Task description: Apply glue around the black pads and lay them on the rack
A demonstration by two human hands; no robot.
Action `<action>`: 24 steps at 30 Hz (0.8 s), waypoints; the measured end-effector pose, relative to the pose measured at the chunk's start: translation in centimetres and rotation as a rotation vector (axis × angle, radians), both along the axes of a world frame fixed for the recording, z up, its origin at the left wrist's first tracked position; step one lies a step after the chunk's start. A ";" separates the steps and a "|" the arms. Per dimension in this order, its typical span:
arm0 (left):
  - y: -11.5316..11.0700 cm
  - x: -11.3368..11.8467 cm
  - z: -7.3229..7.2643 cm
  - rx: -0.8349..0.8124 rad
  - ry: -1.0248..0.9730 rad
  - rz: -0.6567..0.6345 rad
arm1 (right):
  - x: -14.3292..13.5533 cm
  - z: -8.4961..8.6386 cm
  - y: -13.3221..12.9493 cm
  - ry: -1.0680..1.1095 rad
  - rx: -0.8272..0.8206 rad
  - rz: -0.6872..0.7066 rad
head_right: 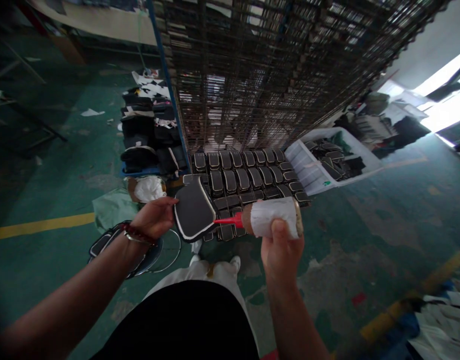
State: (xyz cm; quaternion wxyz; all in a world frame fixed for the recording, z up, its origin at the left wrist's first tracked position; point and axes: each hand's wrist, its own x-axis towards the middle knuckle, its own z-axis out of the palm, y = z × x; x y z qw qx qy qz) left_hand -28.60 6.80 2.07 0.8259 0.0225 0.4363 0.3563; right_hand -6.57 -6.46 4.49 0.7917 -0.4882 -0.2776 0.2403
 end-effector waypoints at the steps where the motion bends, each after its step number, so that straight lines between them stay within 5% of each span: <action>1: -0.1 0.1 -0.2 -0.014 -0.022 0.018 | 0.1 -0.1 0.1 -0.001 0.004 -0.011; 9: -0.8 1.4 -1.7 -0.084 -0.065 0.143 | 0.0 -0.7 0.9 -0.029 0.001 -0.116; 24: -0.3 1.9 -1.5 -0.129 -0.032 0.193 | -2.0 -2.2 -0.1 0.030 -0.048 0.015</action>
